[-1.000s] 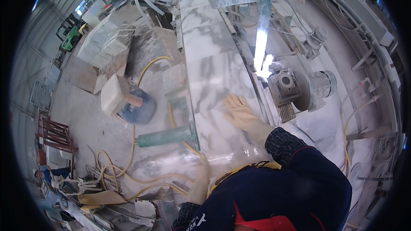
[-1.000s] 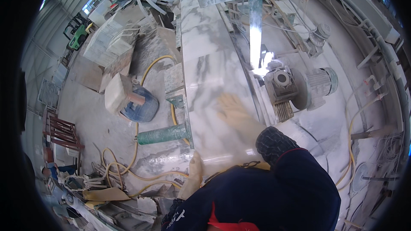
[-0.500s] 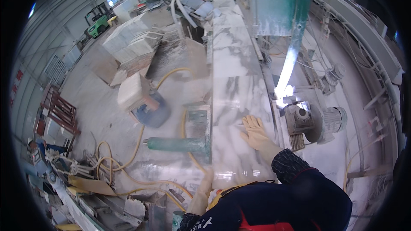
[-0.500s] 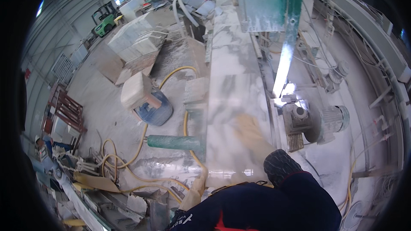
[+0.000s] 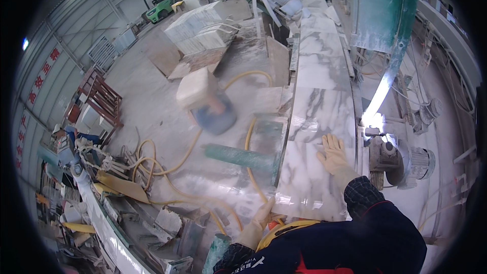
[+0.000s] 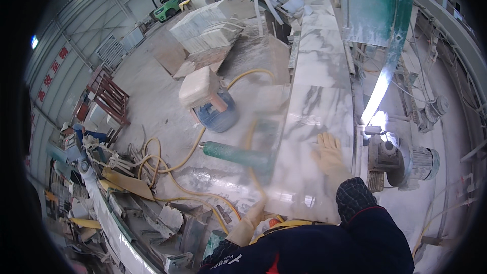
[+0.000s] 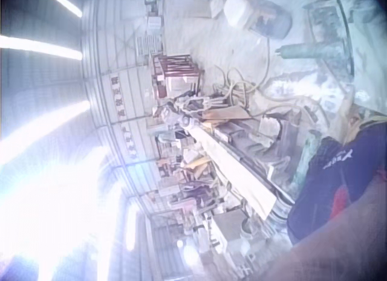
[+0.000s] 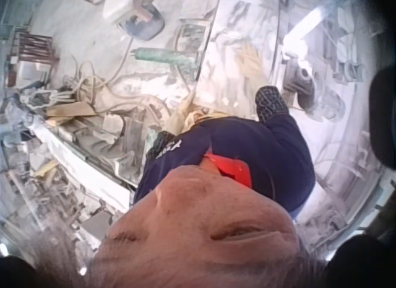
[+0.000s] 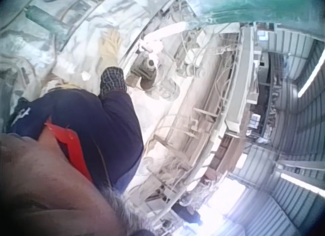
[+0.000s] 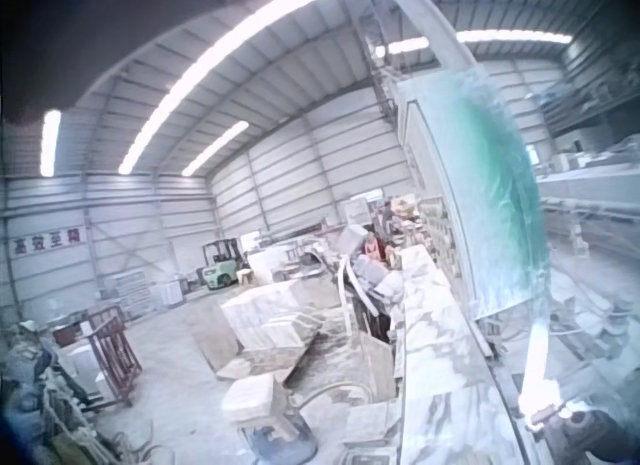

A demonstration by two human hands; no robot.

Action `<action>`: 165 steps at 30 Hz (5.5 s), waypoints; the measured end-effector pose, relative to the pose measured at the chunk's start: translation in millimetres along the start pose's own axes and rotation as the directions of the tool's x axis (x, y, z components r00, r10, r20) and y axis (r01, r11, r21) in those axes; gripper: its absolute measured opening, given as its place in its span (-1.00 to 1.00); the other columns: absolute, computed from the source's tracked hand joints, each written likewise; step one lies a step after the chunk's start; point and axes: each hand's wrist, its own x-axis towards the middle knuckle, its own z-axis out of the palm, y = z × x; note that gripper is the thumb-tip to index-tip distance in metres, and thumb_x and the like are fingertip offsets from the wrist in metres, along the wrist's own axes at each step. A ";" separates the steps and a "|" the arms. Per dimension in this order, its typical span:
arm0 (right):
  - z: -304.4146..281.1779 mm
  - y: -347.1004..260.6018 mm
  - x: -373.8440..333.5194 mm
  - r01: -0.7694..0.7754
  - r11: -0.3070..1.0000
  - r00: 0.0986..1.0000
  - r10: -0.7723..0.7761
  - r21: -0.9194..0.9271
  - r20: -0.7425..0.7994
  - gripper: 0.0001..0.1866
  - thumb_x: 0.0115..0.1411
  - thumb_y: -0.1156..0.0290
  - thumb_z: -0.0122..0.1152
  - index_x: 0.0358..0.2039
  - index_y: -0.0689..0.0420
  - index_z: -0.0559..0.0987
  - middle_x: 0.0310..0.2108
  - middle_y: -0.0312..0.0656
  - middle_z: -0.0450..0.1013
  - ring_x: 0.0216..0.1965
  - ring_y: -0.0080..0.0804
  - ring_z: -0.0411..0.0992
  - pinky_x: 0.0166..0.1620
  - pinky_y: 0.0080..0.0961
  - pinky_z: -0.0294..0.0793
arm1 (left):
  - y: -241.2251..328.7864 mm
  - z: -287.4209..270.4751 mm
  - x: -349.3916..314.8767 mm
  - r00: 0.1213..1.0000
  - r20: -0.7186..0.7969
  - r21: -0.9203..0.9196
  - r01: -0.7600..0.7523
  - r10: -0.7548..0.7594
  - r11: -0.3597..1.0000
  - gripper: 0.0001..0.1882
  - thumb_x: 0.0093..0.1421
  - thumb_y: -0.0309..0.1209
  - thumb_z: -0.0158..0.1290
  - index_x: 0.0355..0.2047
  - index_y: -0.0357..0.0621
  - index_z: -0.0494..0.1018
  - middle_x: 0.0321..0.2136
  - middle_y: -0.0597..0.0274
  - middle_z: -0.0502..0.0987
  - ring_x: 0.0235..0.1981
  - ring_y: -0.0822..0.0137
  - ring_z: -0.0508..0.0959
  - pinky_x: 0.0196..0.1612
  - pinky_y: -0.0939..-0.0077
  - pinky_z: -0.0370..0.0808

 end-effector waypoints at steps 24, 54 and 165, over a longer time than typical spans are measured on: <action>-7.1 8.1 19.2 -0.024 0.998 0.994 0.030 -0.053 0.101 -0.17 0.34 0.03 -0.03 0.47 0.24 0.04 0.50 0.13 -0.08 0.52 0.02 -0.16 0.50 -0.07 -0.27 | -119.9 -142.0 -83.4 0.857 -0.514 -0.441 -0.295 0.031 0.848 -0.54 0.36 -0.20 0.11 0.13 -0.26 0.40 0.07 -0.14 0.54 0.04 -0.05 0.60 0.12 0.12 0.57; 13.4 38.6 50.0 0.032 0.986 0.996 -0.018 -0.165 0.084 -0.18 0.39 0.00 -0.06 0.49 0.21 0.00 0.50 0.13 -0.08 0.52 0.05 -0.16 0.49 -0.02 -0.26 | -261.0 -149.8 -106.3 0.535 -0.842 -0.305 -0.366 -0.070 0.879 -0.68 0.34 -0.22 0.03 -0.11 -0.23 0.53 -0.31 0.07 0.66 -0.32 0.14 0.68 -0.24 0.38 0.63; -8.8 43.9 97.6 0.018 0.997 0.998 -0.022 -0.072 -0.059 -0.23 0.37 -0.04 -0.12 0.43 0.22 0.17 0.47 0.05 0.05 0.52 -0.11 -0.10 0.50 -0.07 -0.26 | -253.7 -175.1 -106.2 0.580 -0.812 -0.207 -0.183 -0.064 0.961 -0.76 0.33 -0.30 -0.02 -0.31 -0.26 0.45 -0.59 0.20 0.45 -0.58 0.28 0.48 -0.45 0.35 0.49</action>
